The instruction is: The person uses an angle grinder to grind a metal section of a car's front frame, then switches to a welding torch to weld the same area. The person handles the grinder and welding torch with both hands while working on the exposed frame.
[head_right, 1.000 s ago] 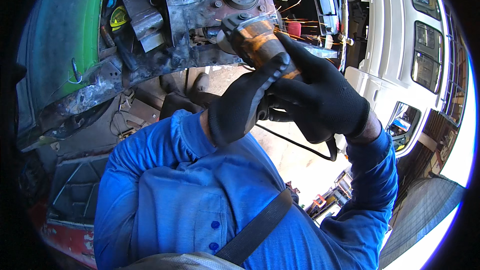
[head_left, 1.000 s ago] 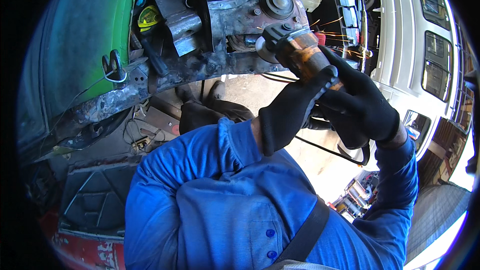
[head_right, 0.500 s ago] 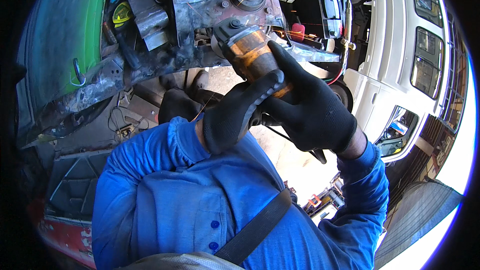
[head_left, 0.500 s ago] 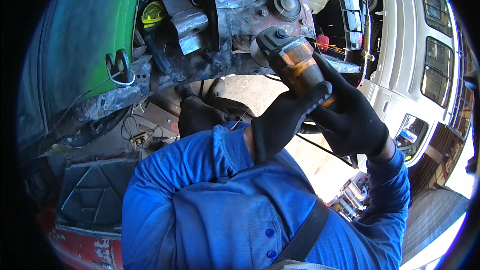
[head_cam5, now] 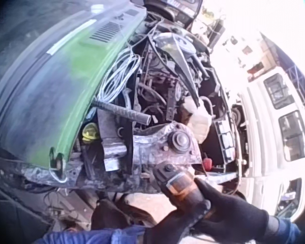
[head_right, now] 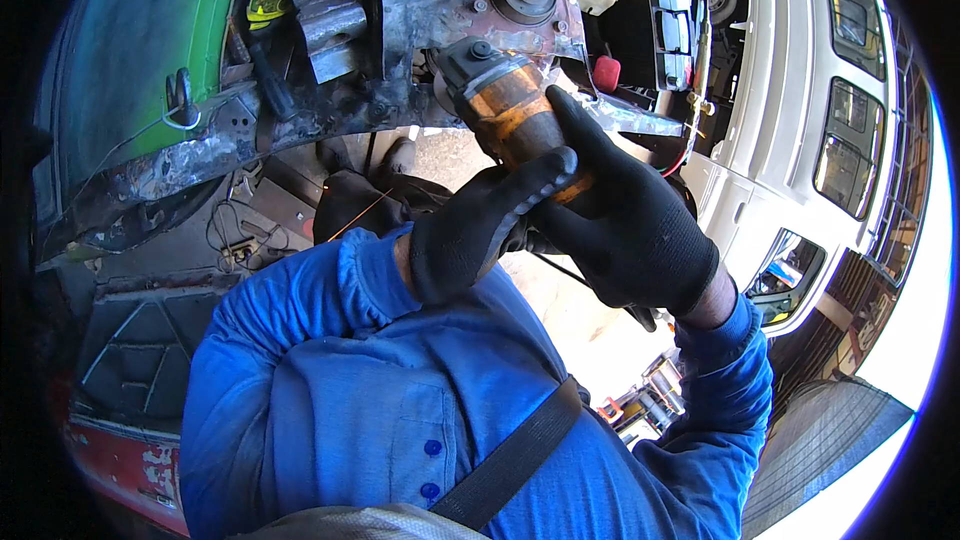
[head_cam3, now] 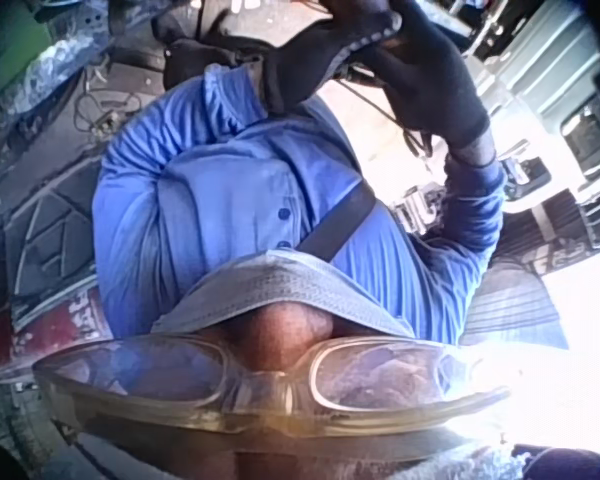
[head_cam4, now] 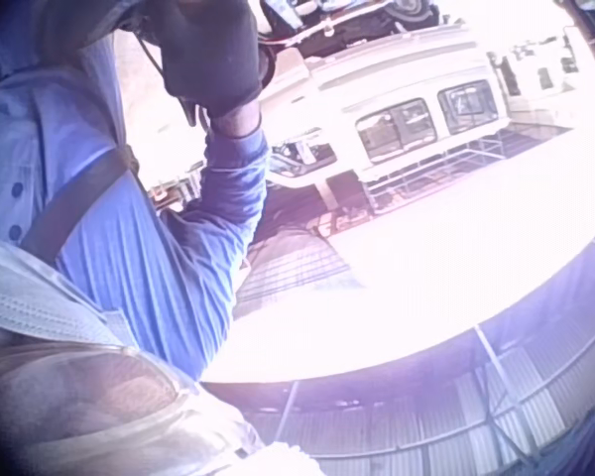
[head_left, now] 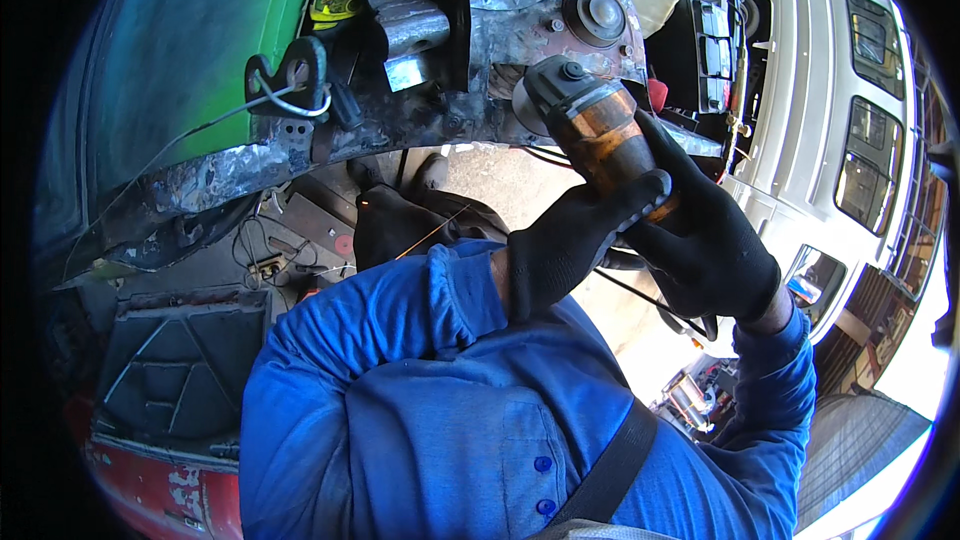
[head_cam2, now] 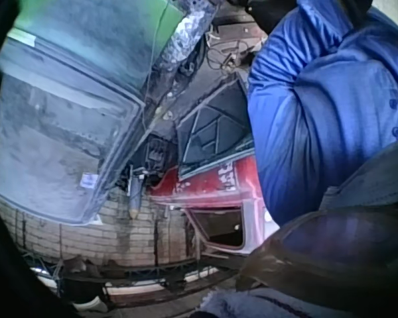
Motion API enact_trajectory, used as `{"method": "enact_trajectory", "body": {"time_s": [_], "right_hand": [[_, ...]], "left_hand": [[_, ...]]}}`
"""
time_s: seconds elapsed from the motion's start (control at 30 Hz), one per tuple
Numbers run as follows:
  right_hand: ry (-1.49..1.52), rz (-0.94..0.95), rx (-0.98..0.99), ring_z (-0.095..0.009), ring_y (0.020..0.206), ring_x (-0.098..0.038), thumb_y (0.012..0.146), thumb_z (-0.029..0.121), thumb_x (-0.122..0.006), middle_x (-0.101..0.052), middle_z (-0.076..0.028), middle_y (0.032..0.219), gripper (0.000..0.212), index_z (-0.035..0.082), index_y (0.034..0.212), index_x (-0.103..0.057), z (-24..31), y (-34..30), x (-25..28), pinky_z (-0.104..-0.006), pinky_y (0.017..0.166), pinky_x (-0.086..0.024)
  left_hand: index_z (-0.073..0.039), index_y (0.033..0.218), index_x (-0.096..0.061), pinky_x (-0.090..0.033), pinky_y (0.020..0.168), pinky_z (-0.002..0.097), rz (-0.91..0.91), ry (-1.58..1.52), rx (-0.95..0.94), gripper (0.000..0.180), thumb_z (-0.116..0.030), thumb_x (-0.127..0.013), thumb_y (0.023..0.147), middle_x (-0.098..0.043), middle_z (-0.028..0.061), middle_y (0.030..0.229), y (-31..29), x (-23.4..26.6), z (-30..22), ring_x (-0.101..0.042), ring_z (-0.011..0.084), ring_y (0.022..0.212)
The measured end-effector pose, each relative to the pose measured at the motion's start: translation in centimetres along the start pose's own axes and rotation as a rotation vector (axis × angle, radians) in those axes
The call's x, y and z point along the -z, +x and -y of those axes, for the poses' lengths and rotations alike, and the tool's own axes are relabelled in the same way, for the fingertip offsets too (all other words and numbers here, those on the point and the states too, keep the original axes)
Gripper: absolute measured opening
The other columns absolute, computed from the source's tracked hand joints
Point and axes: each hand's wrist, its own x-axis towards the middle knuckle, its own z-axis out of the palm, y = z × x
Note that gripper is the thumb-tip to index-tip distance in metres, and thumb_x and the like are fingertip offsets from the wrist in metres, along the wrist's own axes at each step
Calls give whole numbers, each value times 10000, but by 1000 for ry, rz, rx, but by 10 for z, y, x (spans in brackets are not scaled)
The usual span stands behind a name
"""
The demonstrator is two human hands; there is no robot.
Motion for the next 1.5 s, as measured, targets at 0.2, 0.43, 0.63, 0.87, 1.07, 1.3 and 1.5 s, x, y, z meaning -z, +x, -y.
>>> {"method": "enact_trajectory", "body": {"time_s": [0.2,0.43,0.63,0.87,1.07,1.3,1.5], "right_hand": [[69,-149,-80,-305,1408,-666,903,-39,-841,-676,-200,1496,944,54,1725,-386,6,-5,-1,-432,1171,-544],[-148,-31,119,-343,1325,-718,874,14,-895,-705,-196,1441,926,71,1684,-449,-22,27,34,-458,1113,-588],[-369,85,343,-376,1266,-749,855,85,-961,-737,-208,1378,960,77,1677,-466,-57,58,52,-488,1086,-608],[-457,100,477,-402,1184,-787,796,65,-965,-768,-241,1308,987,116,1667,-504,-65,73,56,-489,1013,-645],[-439,141,515,-377,1213,-783,828,93,-975,-771,-223,1334,966,75,1663,-490,-72,68,64,-475,1047,-635],[374,45,147,-246,1441,-615,989,102,-864,-611,-176,1593,950,19,1753,-307,-61,21,30,-432,1195,-524],[684,-188,-265,-277,1417,-626,991,169,-846,-586,-191,1594,938,10,1751,-321,-14,-27,3,-436,1157,-567]], "left_hand": [[-18,1520,-549,-526,1156,390,127,147,-248,664,-486,-743,1090,-689,146,1404,30,-3,7,-655,224,1334],[-12,1513,-580,-519,1164,389,48,269,-370,659,-484,-753,1087,-711,120,1386,71,0,14,-657,205,1336],[-38,1486,-594,-518,1091,364,-28,201,-842,540,-423,-710,1125,-688,100,1360,114,10,32,-650,173,1266],[-13,1399,-685,-548,1029,348,-41,77,-950,500,-425,-715,1118,-745,70,1255,132,11,43,-690,144,1171],[5,1389,-676,-549,1028,356,-106,133,-900,578,-507,-682,1122,-744,90,1245,131,6,51,-696,172,1169],[27,1398,-645,-565,1039,369,-74,437,-704,563,-481,-640,1153,-734,131,1233,69,-6,30,-705,205,1175],[11,1552,-558,-630,931,364,-6,734,-164,568,-428,-573,1192,-715,153,1144,9,-19,-11,-735,200,1013]]}}
